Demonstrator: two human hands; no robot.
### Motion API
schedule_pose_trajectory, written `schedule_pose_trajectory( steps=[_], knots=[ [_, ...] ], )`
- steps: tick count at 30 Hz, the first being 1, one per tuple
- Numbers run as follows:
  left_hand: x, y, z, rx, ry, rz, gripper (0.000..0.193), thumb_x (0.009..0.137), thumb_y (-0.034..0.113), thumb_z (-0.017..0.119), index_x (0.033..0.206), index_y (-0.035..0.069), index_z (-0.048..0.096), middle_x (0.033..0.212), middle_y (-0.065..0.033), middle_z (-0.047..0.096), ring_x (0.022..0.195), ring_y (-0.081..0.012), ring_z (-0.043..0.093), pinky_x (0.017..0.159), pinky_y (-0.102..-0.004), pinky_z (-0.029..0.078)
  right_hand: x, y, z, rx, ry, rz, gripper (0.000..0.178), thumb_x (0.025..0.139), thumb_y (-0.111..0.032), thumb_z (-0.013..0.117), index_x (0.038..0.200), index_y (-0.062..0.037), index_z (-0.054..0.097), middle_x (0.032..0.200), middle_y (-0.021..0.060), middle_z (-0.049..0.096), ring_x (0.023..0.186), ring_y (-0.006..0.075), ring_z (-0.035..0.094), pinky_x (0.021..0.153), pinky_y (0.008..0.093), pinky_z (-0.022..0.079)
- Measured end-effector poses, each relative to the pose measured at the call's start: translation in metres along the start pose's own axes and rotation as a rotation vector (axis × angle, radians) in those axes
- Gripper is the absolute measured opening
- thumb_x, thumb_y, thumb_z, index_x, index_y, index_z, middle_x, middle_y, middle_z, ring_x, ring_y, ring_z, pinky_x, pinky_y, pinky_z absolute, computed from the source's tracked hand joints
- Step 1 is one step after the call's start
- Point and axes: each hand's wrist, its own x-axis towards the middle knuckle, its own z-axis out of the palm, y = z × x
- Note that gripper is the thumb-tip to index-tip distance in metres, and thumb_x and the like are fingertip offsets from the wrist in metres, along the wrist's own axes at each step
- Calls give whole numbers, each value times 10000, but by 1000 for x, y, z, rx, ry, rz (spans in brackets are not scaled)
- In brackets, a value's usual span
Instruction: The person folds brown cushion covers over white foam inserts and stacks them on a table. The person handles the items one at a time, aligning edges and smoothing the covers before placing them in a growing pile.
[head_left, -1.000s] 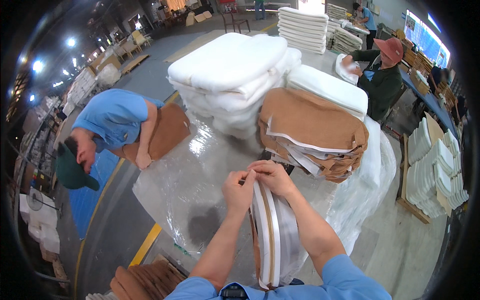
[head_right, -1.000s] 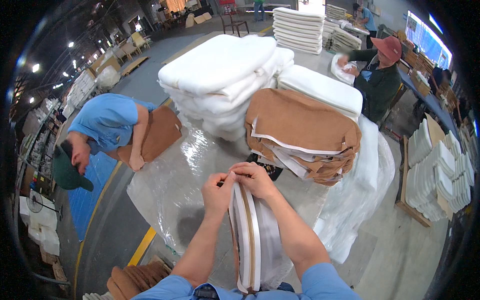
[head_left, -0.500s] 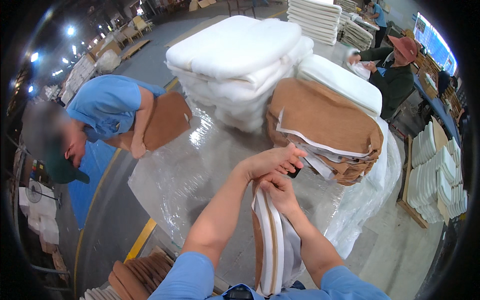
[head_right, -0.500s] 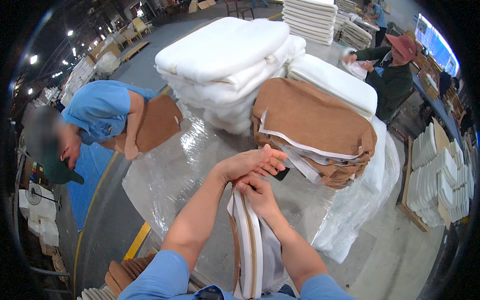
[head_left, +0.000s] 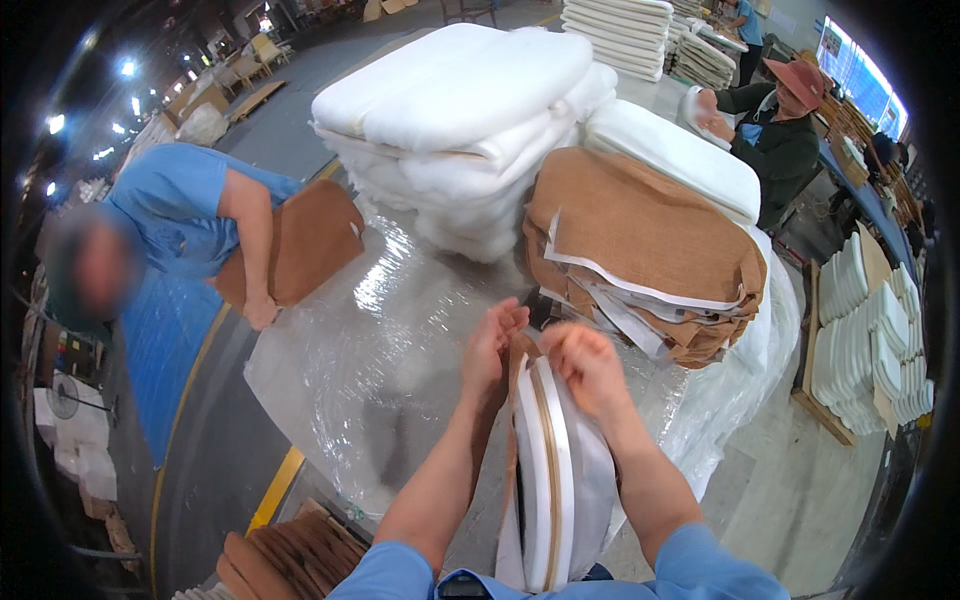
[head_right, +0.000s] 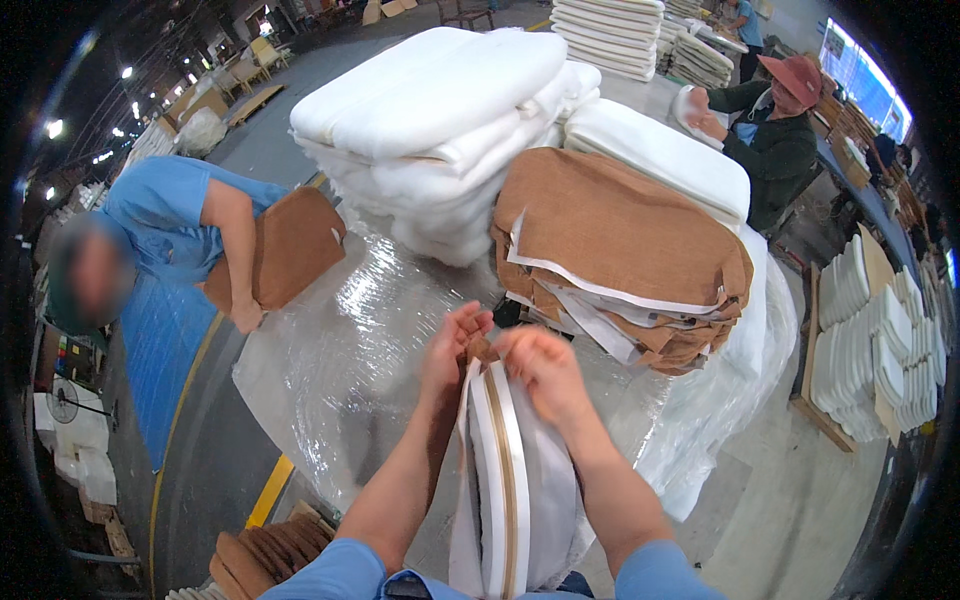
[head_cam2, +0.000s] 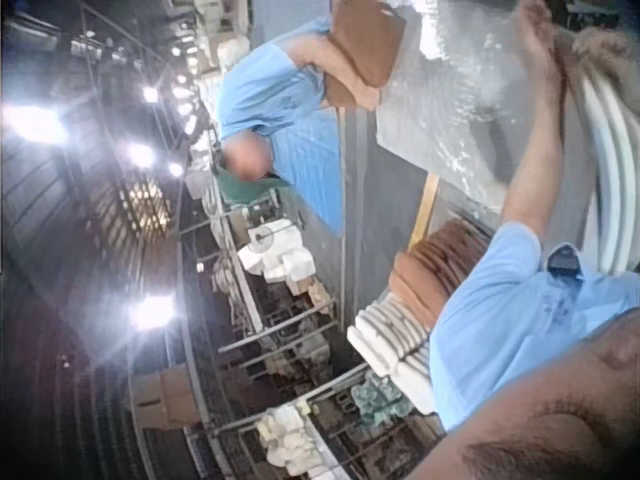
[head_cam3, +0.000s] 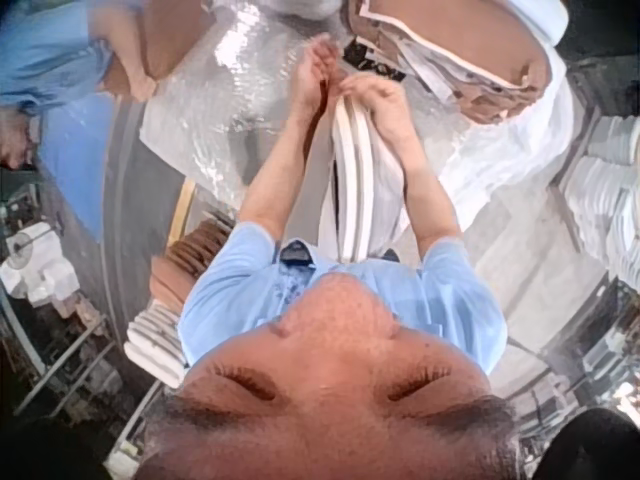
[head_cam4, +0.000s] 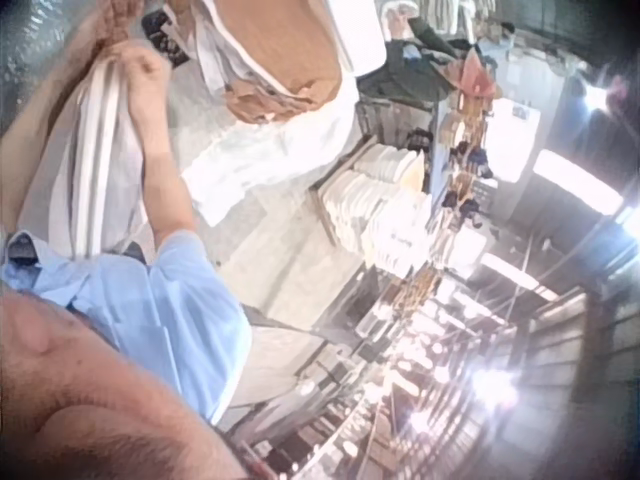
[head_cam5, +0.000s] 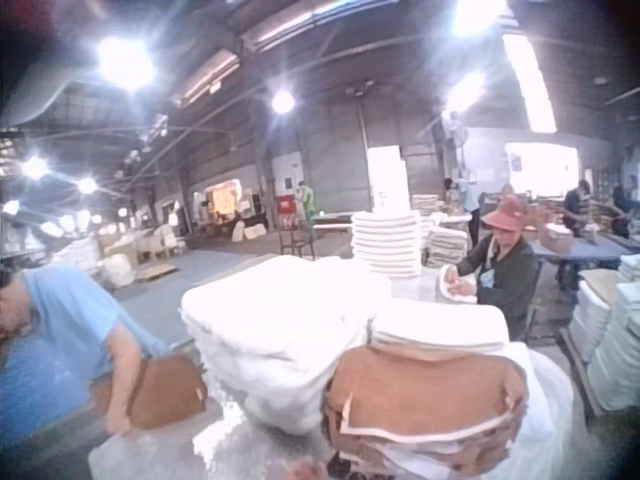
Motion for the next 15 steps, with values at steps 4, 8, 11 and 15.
schedule_pose_trajectory(
  steps=[4,8,11,15],
  knots=[
    [-1,3,17,-138,-44,-75,569,1157,413,389,1565,19,432,1476,-139,528,1309,-266,560,1121,-410,456,68,-10,-19,-23,119,-21,321,1096,-314,602,1246,-41,679,1187,69,704,836,126,612,753,279,519],
    [7,8,18,24,12,-42,537,1165,363,382,1576,18,410,1509,-143,514,1358,-244,539,1149,-384,438,105,13,14,-229,234,188,344,1114,-318,553,1280,-40,670,1161,71,704,924,145,625,845,317,518],
    [8,4,18,132,-43,13,509,1170,323,375,1576,16,400,1532,-149,502,1395,-227,520,1163,-363,426,99,41,28,-744,284,-108,361,1120,-300,525,1228,0,695,1106,108,703,1031,191,650,904,328,515],
    [1,11,19,207,-182,-43,487,1166,355,363,1440,0,554,1413,-155,607,1322,-208,572,1124,-344,440,88,27,27,-911,398,-254,308,1102,-267,569,1231,-21,701,1091,103,696,1002,197,652,917,326,508]
  ],
)
